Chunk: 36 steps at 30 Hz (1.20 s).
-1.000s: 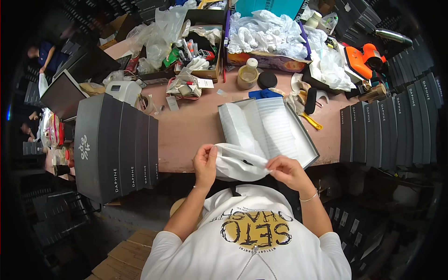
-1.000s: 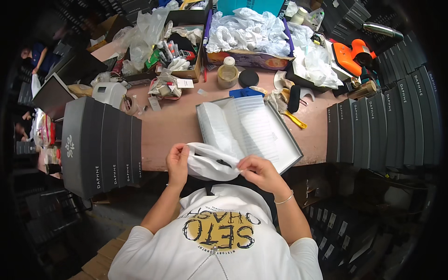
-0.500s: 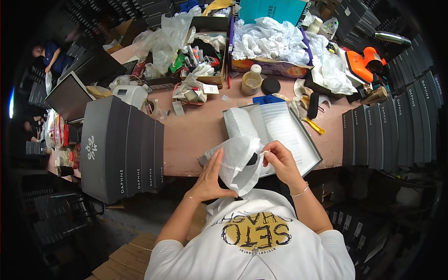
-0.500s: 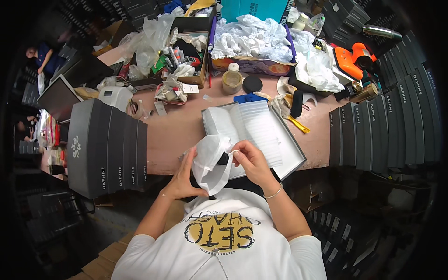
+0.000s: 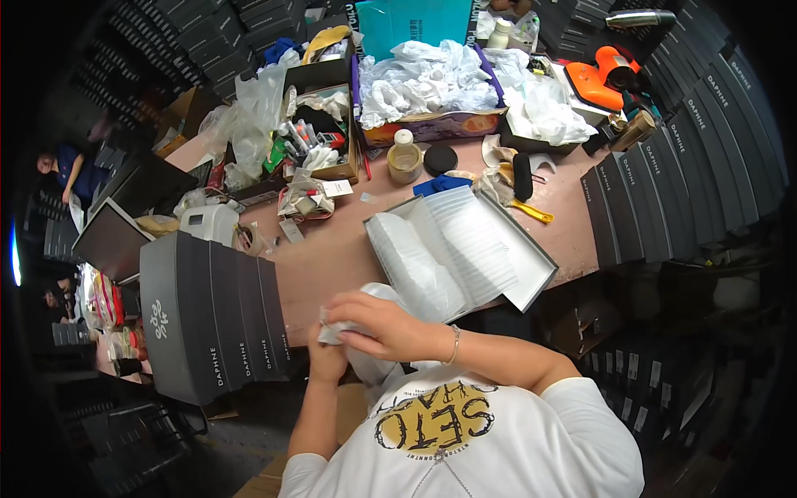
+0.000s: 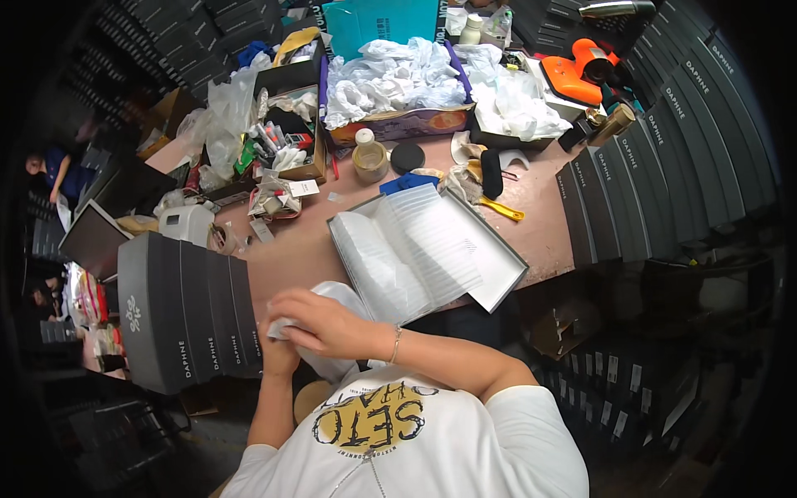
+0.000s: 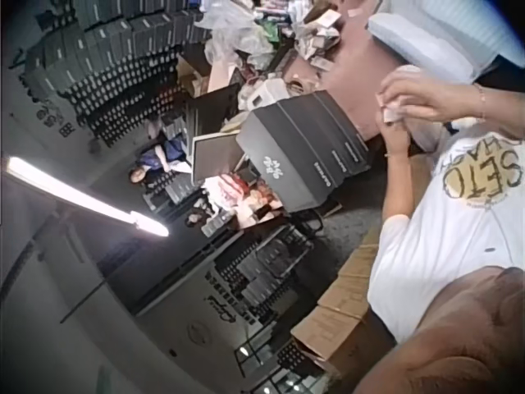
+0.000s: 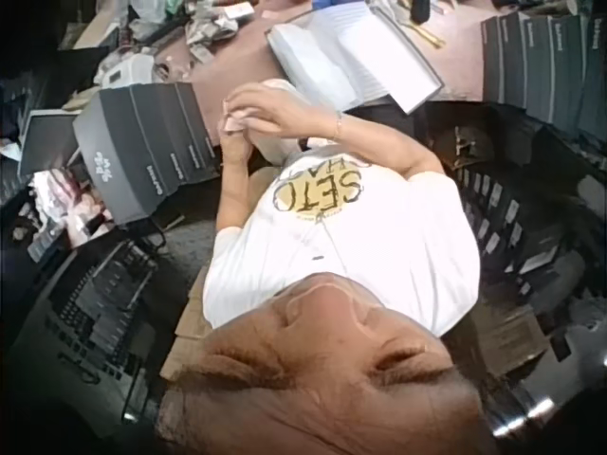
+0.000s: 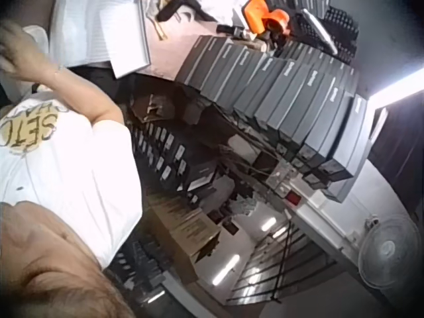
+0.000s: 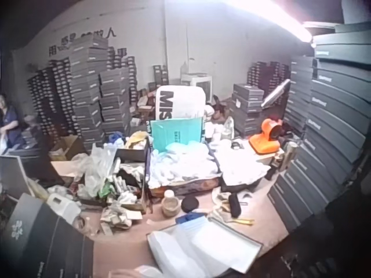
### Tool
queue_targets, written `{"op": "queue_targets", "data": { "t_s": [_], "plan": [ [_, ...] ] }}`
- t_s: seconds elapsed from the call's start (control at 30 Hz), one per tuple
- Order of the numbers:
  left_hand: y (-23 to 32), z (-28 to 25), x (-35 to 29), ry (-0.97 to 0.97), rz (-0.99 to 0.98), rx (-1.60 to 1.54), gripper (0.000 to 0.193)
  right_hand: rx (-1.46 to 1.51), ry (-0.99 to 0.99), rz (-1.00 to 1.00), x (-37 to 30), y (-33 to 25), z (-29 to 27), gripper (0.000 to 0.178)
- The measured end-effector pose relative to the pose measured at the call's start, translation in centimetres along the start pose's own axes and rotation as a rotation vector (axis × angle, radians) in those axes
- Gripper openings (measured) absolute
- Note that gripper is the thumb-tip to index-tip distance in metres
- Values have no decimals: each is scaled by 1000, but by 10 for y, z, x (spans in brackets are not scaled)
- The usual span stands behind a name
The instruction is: The recorder is inspecting, cleaning, and packaging shoes into boxes with protective tissue paper.
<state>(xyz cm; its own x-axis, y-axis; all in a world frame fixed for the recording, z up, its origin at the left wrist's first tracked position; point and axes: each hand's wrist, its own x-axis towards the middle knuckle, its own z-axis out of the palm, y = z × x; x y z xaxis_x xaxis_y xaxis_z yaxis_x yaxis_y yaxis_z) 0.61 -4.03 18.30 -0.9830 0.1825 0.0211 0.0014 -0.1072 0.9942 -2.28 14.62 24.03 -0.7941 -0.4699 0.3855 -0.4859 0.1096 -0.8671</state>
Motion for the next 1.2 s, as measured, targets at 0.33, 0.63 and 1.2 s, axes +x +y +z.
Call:
{"op": "queue_targets", "data": {
  "t_s": [0.33, 0.63, 1.2],
  "plan": [
    [62, 63, 32, 194, -40, -944, 45, 666, -43, 561, -84, 82, 35, 101],
    [28, 79, 88, 349, -118, -717, 31, 479, 335, 627, -85, 64, -43, 65],
    [-118, 107, 105, -710, 134, 1435, 43, -841, -126, 859, -113, 142, -17, 65]
  ]
}}
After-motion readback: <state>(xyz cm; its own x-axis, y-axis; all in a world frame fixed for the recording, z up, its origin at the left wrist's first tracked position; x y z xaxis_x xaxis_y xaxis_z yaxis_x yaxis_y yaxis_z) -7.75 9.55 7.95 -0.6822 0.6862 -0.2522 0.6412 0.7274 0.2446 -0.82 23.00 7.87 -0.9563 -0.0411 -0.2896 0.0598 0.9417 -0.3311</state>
